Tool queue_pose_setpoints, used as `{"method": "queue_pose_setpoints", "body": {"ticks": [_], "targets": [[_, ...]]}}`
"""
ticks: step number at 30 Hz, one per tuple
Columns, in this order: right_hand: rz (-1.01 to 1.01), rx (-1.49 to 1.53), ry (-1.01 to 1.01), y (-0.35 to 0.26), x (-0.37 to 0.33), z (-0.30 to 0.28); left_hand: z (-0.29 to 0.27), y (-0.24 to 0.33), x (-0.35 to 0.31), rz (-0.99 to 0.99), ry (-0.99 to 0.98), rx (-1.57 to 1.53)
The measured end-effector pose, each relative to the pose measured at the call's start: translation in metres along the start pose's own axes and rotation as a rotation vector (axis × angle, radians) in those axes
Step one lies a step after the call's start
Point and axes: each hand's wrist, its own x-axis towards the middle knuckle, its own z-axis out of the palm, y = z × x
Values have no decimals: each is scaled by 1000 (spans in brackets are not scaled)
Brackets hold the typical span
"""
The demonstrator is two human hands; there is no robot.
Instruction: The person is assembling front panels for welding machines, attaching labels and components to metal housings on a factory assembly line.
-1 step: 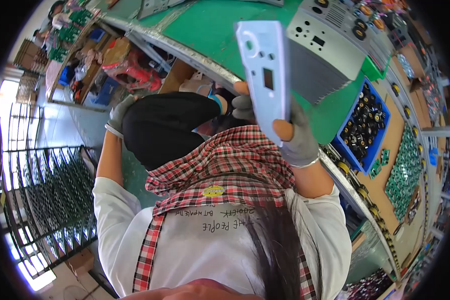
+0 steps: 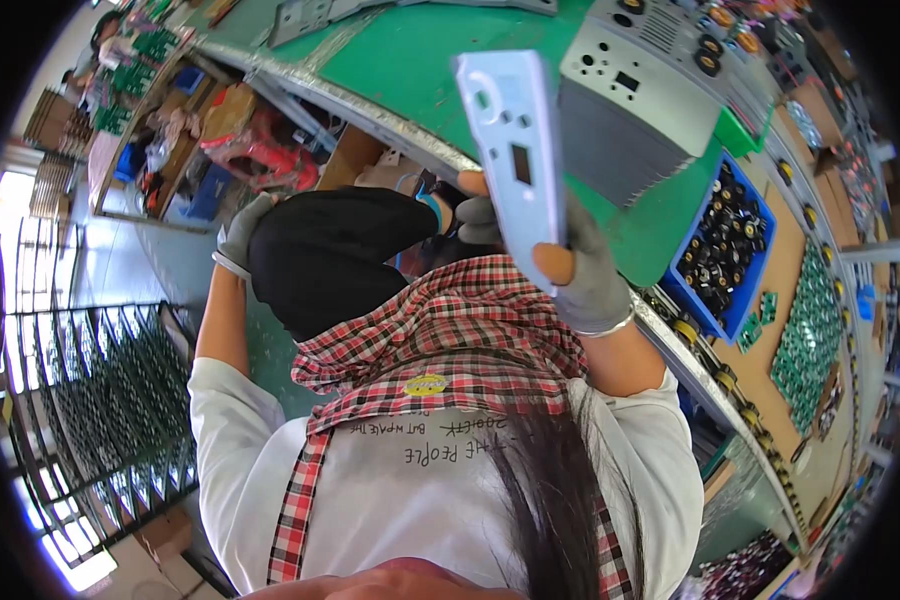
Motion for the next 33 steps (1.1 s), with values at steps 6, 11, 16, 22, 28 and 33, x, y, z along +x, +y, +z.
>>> {"method": "queue_pose_setpoints", "body": {"ticks": [6,11,16,22,28,33], "targets": [[-110,-714,-36,-1,-19,-10,113,15,-12,926,174,1088],[-221,-1453,-33,-5,-26,-8,187,36,-67,273,-442,197],[-357,-1609,-64,-7,-33,-18,209,37,-61,103,-536,84],[-342,-1672,-64,-20,-42,-36,245,45,-52,49,-548,260],[-482,-1393,49,-46,-52,-72,276,70,-52,277,-571,497],[-527,-422,642,-46,-73,-98,302,87,-37,463,-628,467]]}}
